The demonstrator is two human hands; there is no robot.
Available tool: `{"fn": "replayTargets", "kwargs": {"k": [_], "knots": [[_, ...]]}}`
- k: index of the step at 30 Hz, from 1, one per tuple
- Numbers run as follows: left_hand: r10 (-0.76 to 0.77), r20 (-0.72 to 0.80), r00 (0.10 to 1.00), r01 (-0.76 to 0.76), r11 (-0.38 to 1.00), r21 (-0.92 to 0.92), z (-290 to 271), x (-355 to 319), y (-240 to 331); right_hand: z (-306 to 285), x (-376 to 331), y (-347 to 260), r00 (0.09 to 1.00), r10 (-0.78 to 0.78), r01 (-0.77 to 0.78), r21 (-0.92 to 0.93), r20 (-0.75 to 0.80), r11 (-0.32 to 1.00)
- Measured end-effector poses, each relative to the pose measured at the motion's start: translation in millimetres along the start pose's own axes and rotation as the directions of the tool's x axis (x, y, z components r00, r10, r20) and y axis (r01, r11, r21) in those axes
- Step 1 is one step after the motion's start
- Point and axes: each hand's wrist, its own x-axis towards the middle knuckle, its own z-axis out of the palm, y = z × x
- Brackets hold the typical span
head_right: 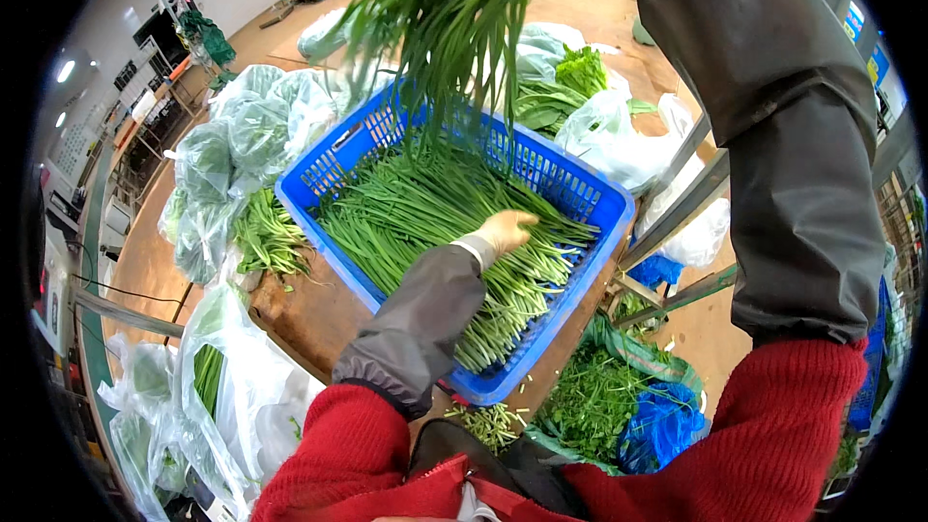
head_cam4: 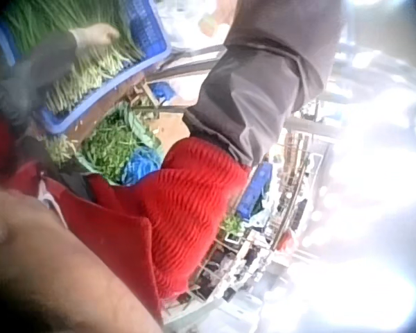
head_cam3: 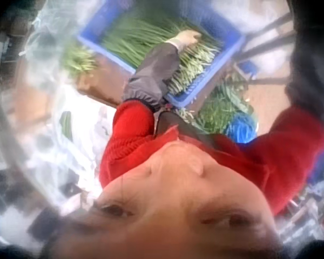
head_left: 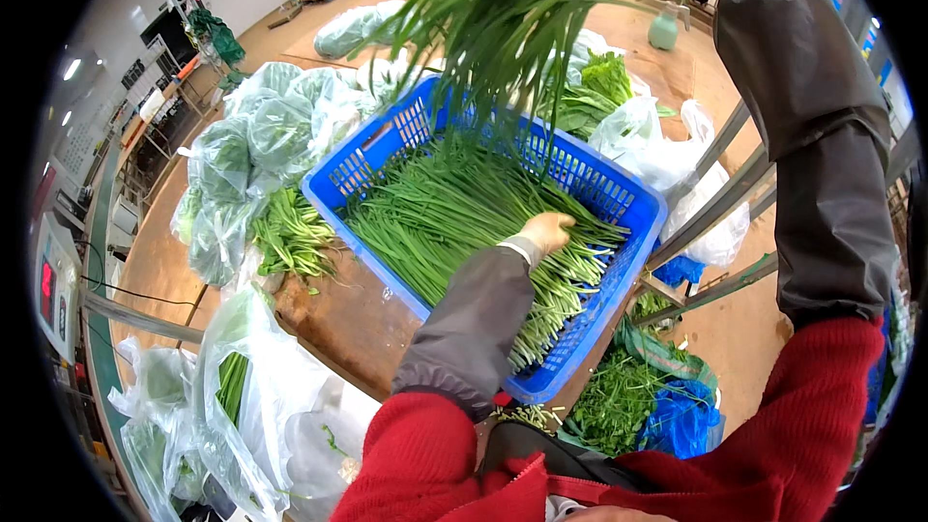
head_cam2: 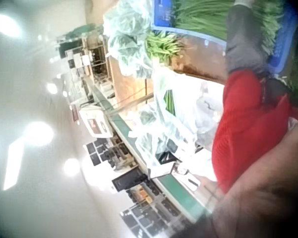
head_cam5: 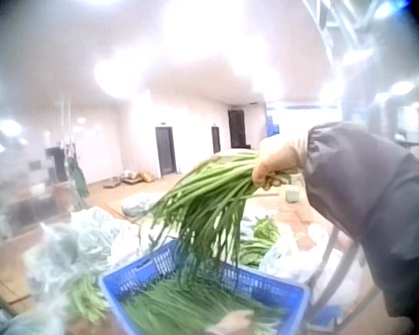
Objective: The person gathers green onions from a blue basket, trims the root ends with a knife, and places the trimmed bunches into plastic bags on a table. The person repeats this process for multiple bunches, arranging them in bags and on the table.
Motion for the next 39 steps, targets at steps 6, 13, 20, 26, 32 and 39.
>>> {"fn": "replayTargets", "kwargs": {"k": [6,13,20,26,32,39], "knots": [[0.529,-0.681,0.506,-0.638,-0.302,-0.708,-60,-111,123,43,-9,0,0.982,-0.176,0.173,0.046,0.062,0.984],[-0.097,-0.789,0.607,-0.788,-0.201,-0.582,20,-172,104,278,-126,72,0.945,-0.275,0.306,0.186,-0.175,0.934],[-0.026,-0.771,0.637,-0.706,-0.42,-0.57,27,-317,59,338,-216,-24,0.925,-0.323,0.361,0.195,-0.202,0.912],[-0.042,-0.913,0.406,-0.869,-0.327,-0.372,42,-447,63,368,-287,-95,0.833,-0.445,0.547,0.372,-0.327,0.75],[-0.516,-0.773,0.369,-0.925,-0.126,-0.358,122,-508,-44,477,-317,-121,0.857,-0.502,0.398,0.474,0.113,0.785],[-0.534,-0.636,0.557,-0.829,-0.303,-0.47,278,-527,-70,513,-332,-118,0.744,-0.314,0.129,0.334,0.589,0.934]]}}
